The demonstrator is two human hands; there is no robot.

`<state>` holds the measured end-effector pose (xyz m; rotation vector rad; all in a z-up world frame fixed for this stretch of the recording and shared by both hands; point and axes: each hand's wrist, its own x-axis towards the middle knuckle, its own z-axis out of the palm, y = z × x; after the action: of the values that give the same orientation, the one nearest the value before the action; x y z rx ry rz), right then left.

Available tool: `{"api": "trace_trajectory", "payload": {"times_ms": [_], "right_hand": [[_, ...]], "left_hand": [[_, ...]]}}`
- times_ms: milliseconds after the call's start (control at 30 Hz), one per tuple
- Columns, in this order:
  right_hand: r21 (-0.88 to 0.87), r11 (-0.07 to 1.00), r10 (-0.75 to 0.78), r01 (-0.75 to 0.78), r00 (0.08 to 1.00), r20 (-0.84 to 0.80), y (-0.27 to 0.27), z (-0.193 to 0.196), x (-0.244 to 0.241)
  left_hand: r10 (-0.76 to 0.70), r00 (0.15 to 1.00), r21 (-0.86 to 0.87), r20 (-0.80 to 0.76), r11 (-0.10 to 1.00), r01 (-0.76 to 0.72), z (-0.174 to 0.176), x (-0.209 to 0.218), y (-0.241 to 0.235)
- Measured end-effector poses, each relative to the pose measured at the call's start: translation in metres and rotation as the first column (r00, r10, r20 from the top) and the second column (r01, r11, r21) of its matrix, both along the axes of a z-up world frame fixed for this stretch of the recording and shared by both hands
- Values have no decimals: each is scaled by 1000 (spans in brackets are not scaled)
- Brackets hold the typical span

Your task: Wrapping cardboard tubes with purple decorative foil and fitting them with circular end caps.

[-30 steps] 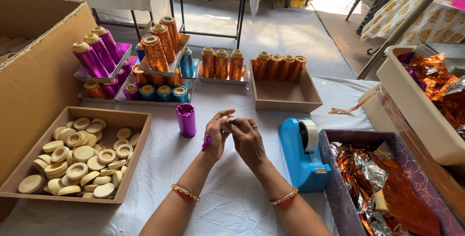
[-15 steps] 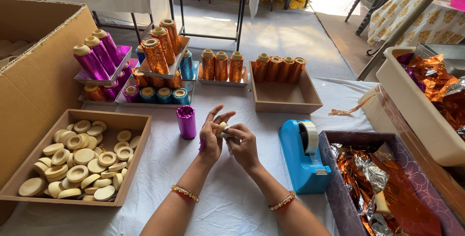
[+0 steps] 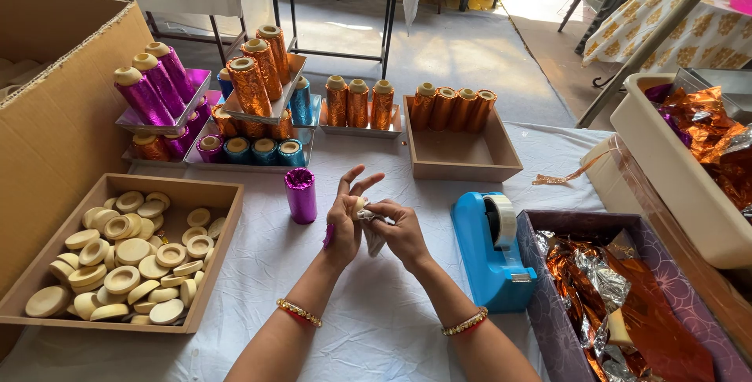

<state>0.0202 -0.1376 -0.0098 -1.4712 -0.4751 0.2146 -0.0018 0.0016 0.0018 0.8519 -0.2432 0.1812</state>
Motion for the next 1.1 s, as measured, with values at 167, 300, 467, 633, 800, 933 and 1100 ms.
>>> {"api": "trace_trajectory", "payload": {"times_ms": [167,300,467,633,800,933,1100], "right_hand": [[-177,913,-116,369,648,753,-4,29,-17],[-134,856,-62,499,357,932,0,24,-17],[-121,986,-88,111,979,183,3,9,-10],[29,997,-81,78,991,109,1,22,-17],[-129,869,-71,477,379,923,-2,24,-17],[-146,856,-56,496,370,927,5,11,-16],[-83,990,-118,115,992,-39,1,4,-6]], "left_hand": [[-90,995,68,-41,993,93,-5,4,-3],[-120,987,27,-109,992,124,11,-3,0],[-111,994,16,-20,994,111,13,-6,10],[-136,991,42,-6,990,136,-1,2,0],[-160,984,83,-78,982,167,11,-2,3],[-60,992,120,-111,990,73,10,-4,-1],[71,997,219,4,973,-71,8,-2,-4]]}}
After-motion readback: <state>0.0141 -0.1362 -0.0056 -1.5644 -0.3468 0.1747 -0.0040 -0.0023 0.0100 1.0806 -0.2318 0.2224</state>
